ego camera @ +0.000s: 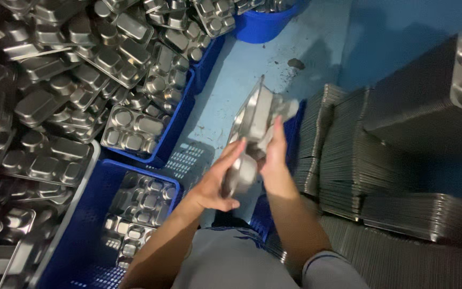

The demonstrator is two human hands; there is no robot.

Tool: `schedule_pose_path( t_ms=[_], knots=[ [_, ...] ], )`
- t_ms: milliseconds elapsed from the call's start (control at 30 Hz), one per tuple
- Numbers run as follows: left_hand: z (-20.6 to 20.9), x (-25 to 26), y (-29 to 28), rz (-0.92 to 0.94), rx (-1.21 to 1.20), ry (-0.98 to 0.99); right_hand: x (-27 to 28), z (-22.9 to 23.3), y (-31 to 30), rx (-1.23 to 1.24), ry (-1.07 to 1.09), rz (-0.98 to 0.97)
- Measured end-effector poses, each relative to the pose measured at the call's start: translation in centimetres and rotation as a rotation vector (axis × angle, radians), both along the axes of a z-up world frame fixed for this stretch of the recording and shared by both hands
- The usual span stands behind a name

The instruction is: The person repeatedly picks up stainless steel compartmentalized trays from a blue crate, wipes each tray with a cloth, and places it on a stack. The process is continuous and repetitive throughout the clip.

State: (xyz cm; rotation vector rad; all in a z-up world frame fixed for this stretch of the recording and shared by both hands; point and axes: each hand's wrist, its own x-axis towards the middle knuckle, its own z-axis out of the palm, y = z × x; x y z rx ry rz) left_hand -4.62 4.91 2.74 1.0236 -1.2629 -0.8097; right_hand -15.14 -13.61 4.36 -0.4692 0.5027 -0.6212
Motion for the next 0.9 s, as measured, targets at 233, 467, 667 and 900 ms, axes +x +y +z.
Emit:
schedule_pose_path(
  t_ms=[233, 467, 667, 900],
  knots=[
    [-0.1, 1.0, -0.5, 0.122, -0.005, -0.144, 0.0, -2.7, 2.7, -0.260, 0.402, 0.023],
    [1.1, -0.2, 1.4, 0.043, 0.076, -0.151, 3.2, -5.5, -5.5, -0.655, 0.327, 0.223],
    [0.5, 0.0, 2.9, -0.033, -0.019, 0.508, 4.1, -8.8, -8.8, -0.346, 0.525, 0.118],
    [-2.5, 2.0, 4.5, 0.278, -0.218, 1.084, 1.6, -12.1, -5.4, -1.735, 0.692, 0.229]
  ],
)
